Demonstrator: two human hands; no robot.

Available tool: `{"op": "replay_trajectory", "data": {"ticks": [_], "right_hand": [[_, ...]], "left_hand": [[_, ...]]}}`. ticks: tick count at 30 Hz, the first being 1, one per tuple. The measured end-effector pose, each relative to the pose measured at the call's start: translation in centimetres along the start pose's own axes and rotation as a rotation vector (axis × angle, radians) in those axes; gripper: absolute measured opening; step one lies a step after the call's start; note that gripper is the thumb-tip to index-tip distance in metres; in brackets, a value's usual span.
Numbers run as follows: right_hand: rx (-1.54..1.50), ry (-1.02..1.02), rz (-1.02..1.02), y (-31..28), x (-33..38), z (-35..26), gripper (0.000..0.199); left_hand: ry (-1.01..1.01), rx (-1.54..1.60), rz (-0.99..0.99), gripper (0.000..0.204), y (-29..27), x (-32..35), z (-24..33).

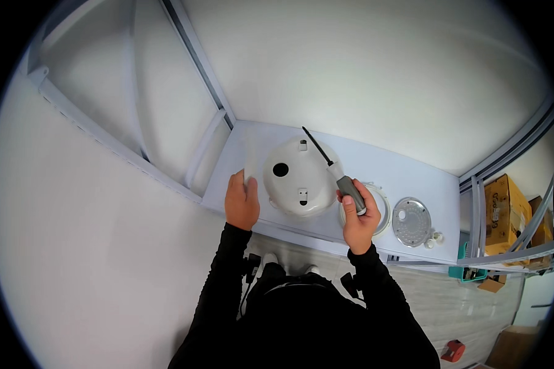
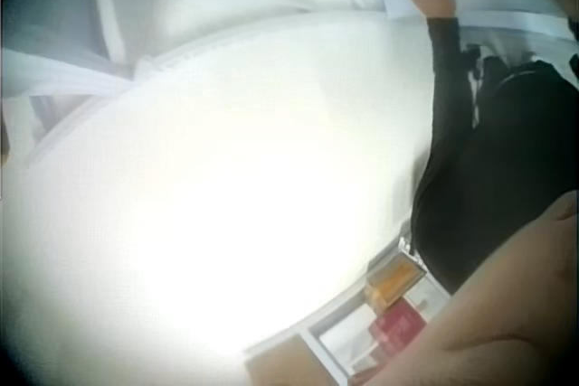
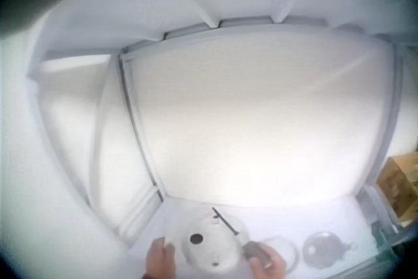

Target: The person assembles a white cylindrical appliance on a workbench. They place a perforated metal plate into the unit, insert a white plastic ring, and use a screwdriver to tighten screws on the top cover. The person repeatedly removes and repositions the cover to access internal components.

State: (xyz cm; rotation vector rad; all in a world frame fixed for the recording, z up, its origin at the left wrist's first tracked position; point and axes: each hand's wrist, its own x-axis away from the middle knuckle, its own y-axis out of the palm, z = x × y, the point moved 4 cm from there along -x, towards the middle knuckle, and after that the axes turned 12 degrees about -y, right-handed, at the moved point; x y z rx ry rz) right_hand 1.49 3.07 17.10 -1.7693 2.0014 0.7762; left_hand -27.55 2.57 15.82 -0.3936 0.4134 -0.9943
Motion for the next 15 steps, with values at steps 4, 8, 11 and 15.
{"op": "replay_trajectory", "data": {"ticks": [4, 8, 11, 15], "right_hand": [[-0.005, 0.010, 0.037, 0.7, 0.0, 0.1, 0.039], [-0.013, 0.019, 0.059, 3.0, 0.0, -0.7, 0.039], [0.010, -0.002, 0.082, 4.5, 0.0, -1.2, 0.040], [0.056, 0.009, 0.096, 6.5, 1.0, -1.2, 0.040]], "left_hand": [[-0.029, -0.055, 0.018, 0.041, 0.0, -0.7, -2.6], [-0.007, 0.089, 0.045, 0.049, 0.8, -2.4, -8.2], [-0.159, 0.181, -0.080, 0.047, 3.1, -3.2, -13.1], [-0.198, 0.013, -0.171, 0.041, 4.3, -3.4, -15.4]]}}
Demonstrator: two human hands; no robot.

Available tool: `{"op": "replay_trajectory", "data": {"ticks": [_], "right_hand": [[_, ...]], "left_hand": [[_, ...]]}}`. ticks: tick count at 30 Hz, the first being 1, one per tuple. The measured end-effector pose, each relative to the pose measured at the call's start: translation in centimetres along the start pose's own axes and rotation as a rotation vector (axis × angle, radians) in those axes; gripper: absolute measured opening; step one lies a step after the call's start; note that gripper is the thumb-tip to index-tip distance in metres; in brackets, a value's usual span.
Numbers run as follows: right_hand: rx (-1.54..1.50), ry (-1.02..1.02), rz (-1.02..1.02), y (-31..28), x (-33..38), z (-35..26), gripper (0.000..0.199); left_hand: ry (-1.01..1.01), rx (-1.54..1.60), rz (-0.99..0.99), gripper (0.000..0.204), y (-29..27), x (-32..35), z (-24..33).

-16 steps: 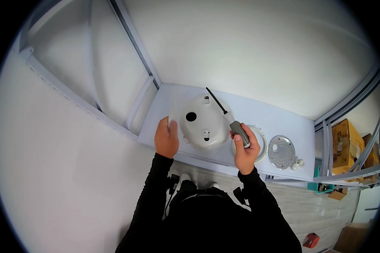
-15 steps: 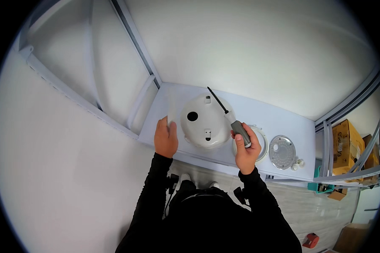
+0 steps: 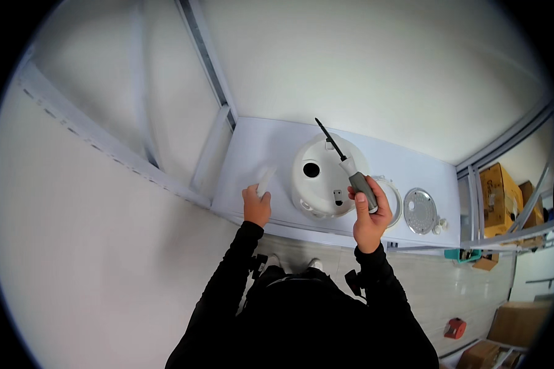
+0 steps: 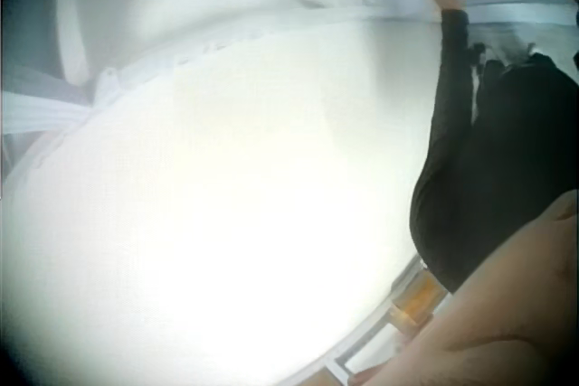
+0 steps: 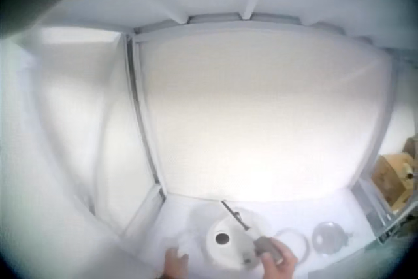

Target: The person assembles a white cylindrical appliance on a workbench. They place a perforated metal plate into the unit, insert a white plastic ring, and use a screwdriver to tighten screws on the top cover. The person repeatedly removes and repositions the cover to access internal components.

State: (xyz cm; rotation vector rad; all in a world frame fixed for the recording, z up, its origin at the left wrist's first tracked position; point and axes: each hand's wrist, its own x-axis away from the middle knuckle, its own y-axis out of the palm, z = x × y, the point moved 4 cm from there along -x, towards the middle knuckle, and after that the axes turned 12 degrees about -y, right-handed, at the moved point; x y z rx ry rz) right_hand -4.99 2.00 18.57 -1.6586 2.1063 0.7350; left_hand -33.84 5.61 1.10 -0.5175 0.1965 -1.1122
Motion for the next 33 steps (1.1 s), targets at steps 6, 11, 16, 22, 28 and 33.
{"op": "replay_trajectory", "data": {"ticks": [6, 11, 16, 22, 28, 33], "right_hand": [[0.115, 0.005, 0.066, 1.8, 2.0, -0.4, 0.043], [0.118, 0.001, 0.144, 3.2, 3.3, -1.0, 0.042], [0.173, -0.005, 0.199, 3.7, 4.2, -1.6, 0.041], [0.208, -0.017, 0.287, 3.7, 4.3, -2.0, 0.041], [0.198, -0.006, 0.307, 3.4, 4.4, -1.7, 0.041], [0.227, -0.073, 0.347, 2.4, 4.6, -1.4, 0.047]], "left_hand": [[-0.031, -0.065, -0.086, 0.043, 0.6, -1.9, -2.2], [-0.014, -0.197, -0.130, 0.053, 1.4, -2.9, -2.1], [-0.067, -0.243, -0.340, 0.069, 1.9, -3.7, -1.7], [0.101, -0.255, -0.309, 0.075, 2.7, -3.8, -1.4], [0.133, -0.278, -0.392, 0.072, 3.7, -4.6, -2.1], [0.170, -0.324, -0.300, 0.063, 2.0, -3.3, 1.4]]}}
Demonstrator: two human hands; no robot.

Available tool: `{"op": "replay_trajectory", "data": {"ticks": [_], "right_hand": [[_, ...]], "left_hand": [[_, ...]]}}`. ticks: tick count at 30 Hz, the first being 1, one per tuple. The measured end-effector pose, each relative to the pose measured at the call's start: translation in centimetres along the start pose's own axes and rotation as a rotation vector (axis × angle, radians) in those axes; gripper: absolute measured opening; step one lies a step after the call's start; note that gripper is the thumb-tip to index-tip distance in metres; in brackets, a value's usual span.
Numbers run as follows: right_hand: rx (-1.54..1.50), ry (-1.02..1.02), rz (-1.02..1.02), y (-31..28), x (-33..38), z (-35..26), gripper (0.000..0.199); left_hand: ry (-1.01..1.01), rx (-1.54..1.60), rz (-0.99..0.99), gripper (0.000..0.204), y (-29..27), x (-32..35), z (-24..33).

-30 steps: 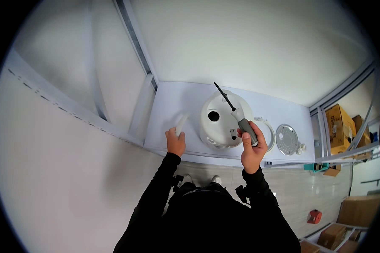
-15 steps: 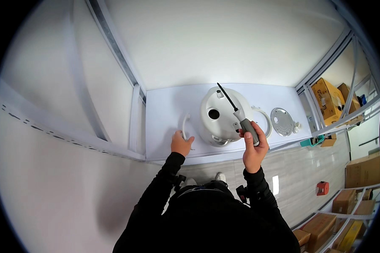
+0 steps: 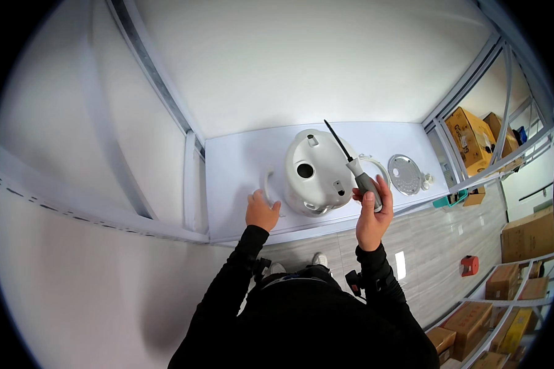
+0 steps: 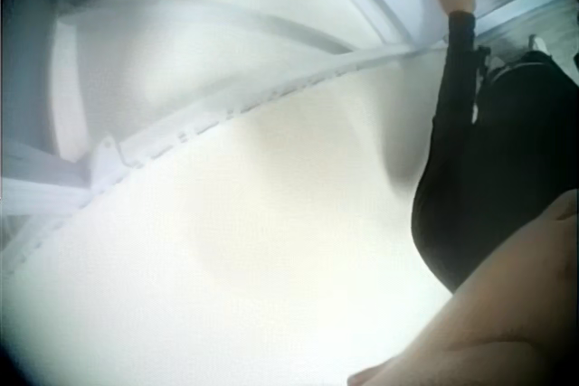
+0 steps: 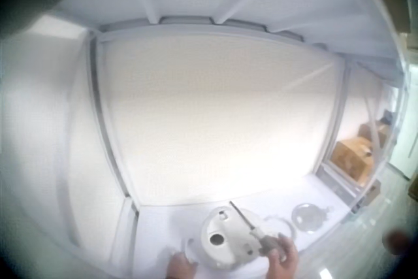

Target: The person assembles a white cylindrical appliance on a workbench. They place a perforated metal plate into the unit, insert a white plastic ring, and use a screwdriver to tighten screws on the top cover. The person repeatedly removes and repositions the cover to access internal components.

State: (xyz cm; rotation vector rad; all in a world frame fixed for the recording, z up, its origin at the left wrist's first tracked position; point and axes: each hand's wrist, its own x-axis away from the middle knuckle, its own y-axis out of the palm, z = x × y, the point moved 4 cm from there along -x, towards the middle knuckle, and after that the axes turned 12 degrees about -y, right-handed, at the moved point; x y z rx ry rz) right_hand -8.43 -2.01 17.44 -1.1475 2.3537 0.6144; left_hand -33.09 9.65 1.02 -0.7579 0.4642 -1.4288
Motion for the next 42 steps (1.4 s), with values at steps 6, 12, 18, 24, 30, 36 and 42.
{"op": "replay_trajectory", "data": {"ticks": [6, 12, 18, 24, 30, 36, 42], "right_hand": [[-0.106, 0.103, 0.061, -2.1, -0.7, 4.6, 0.045], [-0.263, 0.288, -0.036, -3.6, -2.3, 5.3, 0.042], [-0.323, 0.408, -0.305, -4.3, -4.9, 5.7, 0.040], [-0.341, 0.322, -0.435, -4.7, -8.3, 9.8, 0.041], [-0.307, 0.326, -0.525, -2.0, -13.0, 15.4, 0.042], [-0.367, 0.287, -0.698, 0.8, -15.4, 14.6, 0.040], [-0.178, -0.005, -0.856, -1.1, -15.1, 11.1, 0.037]], "left_hand": [[0.071, 0.564, -0.036, 0.048, -2.3, -0.2, 4.6], [0.138, 0.870, -0.161, 0.056, -1.8, -3.4, 6.8], [0.124, 0.989, -0.339, 0.060, -1.8, -3.2, 10.0], [0.130, 0.923, -0.142, 0.053, -1.4, 0.2, 10.4], [-0.026, 0.824, 0.067, 0.054, -0.3, 5.1, 8.9], [-0.022, 0.543, 0.305, 0.100, -0.1, 9.7, 11.5], [0.191, 0.403, 0.253, 0.127, -1.7, 7.0, 10.9]]}}
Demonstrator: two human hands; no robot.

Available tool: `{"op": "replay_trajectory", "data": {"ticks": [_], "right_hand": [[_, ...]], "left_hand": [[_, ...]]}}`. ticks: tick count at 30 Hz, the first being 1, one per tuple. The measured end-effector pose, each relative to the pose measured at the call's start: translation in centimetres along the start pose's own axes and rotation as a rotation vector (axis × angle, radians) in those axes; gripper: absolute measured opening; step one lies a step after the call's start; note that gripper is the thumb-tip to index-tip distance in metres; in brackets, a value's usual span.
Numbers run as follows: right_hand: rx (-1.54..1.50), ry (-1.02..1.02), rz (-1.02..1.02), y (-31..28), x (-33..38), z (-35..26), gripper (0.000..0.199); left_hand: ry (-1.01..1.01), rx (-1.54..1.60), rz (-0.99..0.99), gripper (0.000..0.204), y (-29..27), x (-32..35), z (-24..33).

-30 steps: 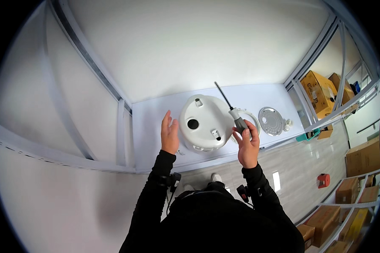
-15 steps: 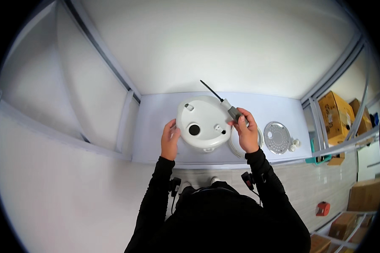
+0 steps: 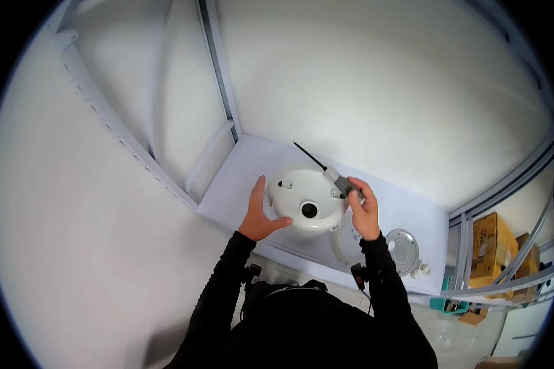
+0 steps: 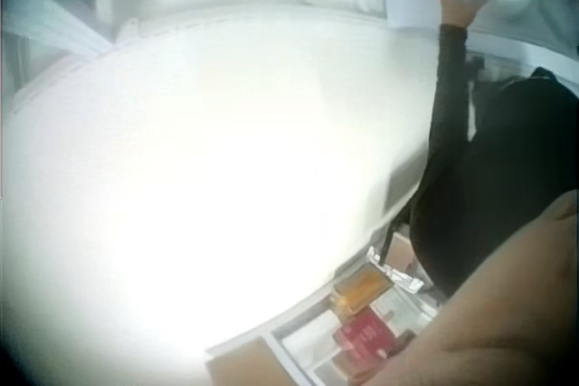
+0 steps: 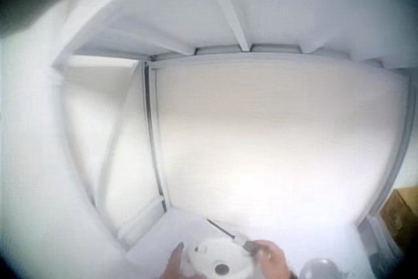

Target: The person assembles a white cylindrical appliance on a workbench. They place a perforated metal plate into the unit, insert a white plastic ring, and use a screwdriver to tighten screws on the top cover. The person repeatedly removes and repositions the cover to access internal components.

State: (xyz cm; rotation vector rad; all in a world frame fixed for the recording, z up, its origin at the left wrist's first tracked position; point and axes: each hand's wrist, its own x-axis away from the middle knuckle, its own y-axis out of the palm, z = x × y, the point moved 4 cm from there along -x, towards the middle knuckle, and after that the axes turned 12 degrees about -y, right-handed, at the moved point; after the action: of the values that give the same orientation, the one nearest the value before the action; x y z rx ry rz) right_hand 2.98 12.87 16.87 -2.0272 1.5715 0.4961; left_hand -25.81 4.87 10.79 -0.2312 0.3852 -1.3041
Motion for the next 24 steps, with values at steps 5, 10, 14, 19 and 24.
{"op": "replay_trajectory", "data": {"ticks": [5, 10, 14, 19, 24], "right_hand": [[-0.361, 0.273, 0.057, -0.1, 2.6, -2.7, 0.037], [-0.414, 0.290, -0.093, 1.2, 4.2, -4.6, 0.045], [-0.356, 0.221, -0.079, 1.4, 3.6, -4.9, 0.041], [-0.299, 0.160, -0.057, 0.8, 2.9, -3.1, 0.038], [-0.249, 0.093, -0.106, 1.4, 1.1, -1.1, 0.035]], "left_hand": [[-0.036, 0.017, -0.156, 0.126, -0.1, -0.9, 0.3], [-0.027, 0.163, -0.114, 0.117, 0.3, 0.3, 0.7], [0.033, 0.084, 0.008, 0.107, 0.4, 1.9, 0.8], [0.017, 0.030, 0.083, 0.096, 0.4, 4.6, 1.3], [0.059, 0.007, 0.136, 0.085, 0.5, 4.6, 0.8]]}}
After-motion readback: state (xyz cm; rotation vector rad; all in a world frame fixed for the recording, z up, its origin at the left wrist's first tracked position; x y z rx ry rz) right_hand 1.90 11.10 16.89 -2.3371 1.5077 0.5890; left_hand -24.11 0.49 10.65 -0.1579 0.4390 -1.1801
